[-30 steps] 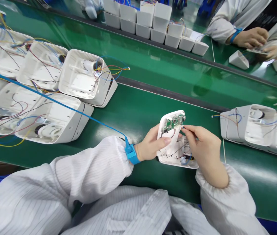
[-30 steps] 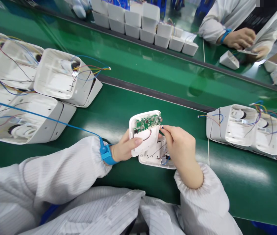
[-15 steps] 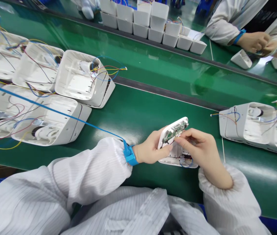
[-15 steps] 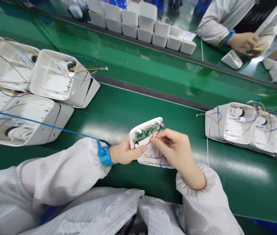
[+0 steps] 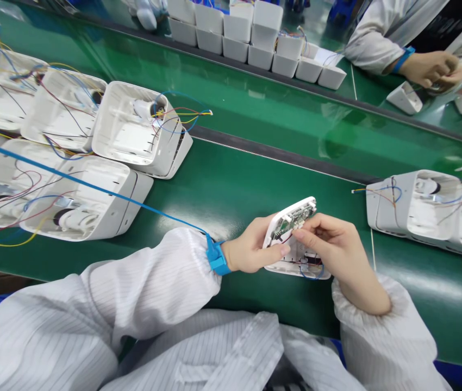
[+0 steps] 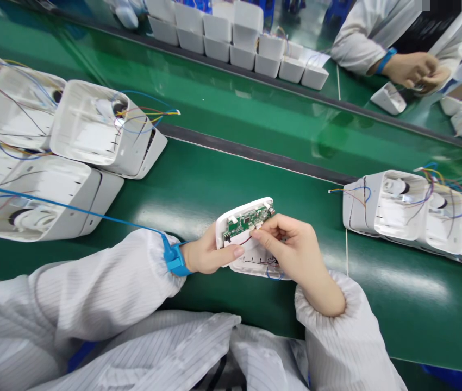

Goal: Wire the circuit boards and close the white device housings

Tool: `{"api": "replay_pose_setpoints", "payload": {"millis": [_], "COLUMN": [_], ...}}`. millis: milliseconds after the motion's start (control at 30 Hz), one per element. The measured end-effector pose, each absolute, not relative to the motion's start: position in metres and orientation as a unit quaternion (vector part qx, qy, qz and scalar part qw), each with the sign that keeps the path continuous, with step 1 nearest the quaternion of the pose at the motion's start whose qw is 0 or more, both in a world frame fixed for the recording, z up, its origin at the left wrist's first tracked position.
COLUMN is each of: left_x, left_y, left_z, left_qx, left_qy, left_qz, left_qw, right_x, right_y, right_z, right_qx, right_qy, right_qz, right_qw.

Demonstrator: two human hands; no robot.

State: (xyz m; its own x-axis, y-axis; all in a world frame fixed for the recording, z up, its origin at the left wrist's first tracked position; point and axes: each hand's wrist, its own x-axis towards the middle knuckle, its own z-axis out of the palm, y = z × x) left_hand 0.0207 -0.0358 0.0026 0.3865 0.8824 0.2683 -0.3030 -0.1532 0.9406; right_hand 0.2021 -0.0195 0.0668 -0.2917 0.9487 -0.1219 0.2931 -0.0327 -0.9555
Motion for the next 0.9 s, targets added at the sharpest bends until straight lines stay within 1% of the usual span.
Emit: {"api": "replay_pose_setpoints", "payload": {"millis": [167,400,567,800,900], "left_x": [0.0215,0.0211,0.0214,0.0204,0.0206], "left_y": [-0.036,-0.034,-0.0336,-0.0327,-0.0325], "left_z": [0.0022,0.0051,0.0052,0.0064,0.008], "left_qx": [0.585,0.583,0.58,0.591,0.587], "left_qy": [0.249,0.244,0.239,0.258,0.261], "left_qz": [0.509,0.5,0.506,0.481,0.478], "left_qw": [0.58,0.593,0.592,0.594,0.598], "right_x": [0.2022,0.2018,0.2022,0.2029,0.2027], "right_y": [-0.0194,-0.023,-0.0217,-0.0201,-0.0214], "right_z": [0.0668,0.0643,0.064,0.0661,0.0679], "right_qx": [-0.503,-0.5,-0.501,-0.506,-0.509], "right_qy": [-0.62,-0.645,-0.641,-0.616,-0.632], "right_qz": [0.509,0.473,0.484,0.514,0.488], "right_qw": [0.322,0.332,0.321,0.317,0.32]}}
